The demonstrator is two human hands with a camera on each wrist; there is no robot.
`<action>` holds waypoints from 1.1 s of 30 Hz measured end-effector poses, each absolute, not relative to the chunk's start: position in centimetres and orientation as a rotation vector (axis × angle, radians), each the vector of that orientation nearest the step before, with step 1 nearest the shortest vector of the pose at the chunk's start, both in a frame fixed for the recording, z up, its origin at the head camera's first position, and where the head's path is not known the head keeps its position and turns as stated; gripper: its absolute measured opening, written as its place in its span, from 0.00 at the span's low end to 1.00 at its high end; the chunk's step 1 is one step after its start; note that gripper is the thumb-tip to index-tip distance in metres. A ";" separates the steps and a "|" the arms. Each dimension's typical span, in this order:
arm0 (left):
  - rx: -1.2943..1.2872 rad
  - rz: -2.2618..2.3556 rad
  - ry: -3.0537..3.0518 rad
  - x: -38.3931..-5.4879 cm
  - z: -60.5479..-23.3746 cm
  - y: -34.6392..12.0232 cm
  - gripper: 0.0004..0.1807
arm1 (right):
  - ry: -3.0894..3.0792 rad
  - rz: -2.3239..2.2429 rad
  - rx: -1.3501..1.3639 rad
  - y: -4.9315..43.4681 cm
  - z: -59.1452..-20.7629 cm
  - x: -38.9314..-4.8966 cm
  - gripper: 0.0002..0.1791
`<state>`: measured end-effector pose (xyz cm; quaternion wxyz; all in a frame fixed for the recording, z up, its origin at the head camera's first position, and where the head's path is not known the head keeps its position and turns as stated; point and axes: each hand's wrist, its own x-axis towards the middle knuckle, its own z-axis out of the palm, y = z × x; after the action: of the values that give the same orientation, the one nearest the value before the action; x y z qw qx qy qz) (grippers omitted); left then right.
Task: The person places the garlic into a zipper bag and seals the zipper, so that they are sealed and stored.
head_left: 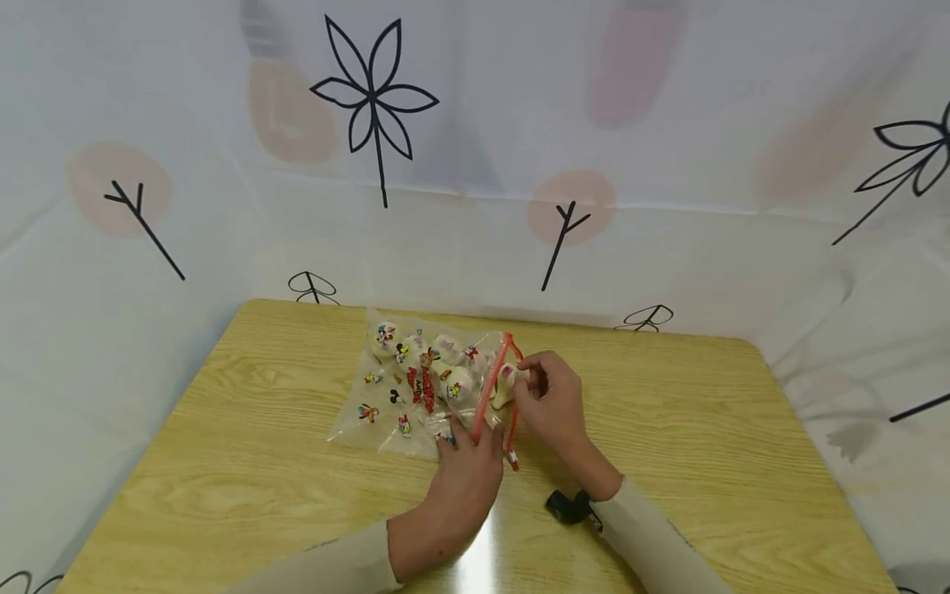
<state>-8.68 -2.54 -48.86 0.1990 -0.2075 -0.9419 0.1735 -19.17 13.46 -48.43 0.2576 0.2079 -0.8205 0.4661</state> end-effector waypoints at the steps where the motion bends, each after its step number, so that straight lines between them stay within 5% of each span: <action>1: -0.576 0.477 -2.636 -8.6 -48.9 -2.5 0.22 | -2.254 1.243 0.535 13.7 -48.4 -19.3 0.08; 10: -0.572 0.465 -2.658 -8.7 -49.1 -2.4 0.20 | -2.517 1.215 0.451 14.9 -48.7 -19.6 0.18; 33: -0.624 0.415 -2.688 -8.7 -48.6 -2.5 0.20 | -2.416 1.364 0.614 12.7 -49.4 -20.5 0.12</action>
<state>-8.68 -2.54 -48.64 0.1747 -0.2200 -0.9485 0.1464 -20.55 12.73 -49.38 0.1494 0.2138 -0.8406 0.4747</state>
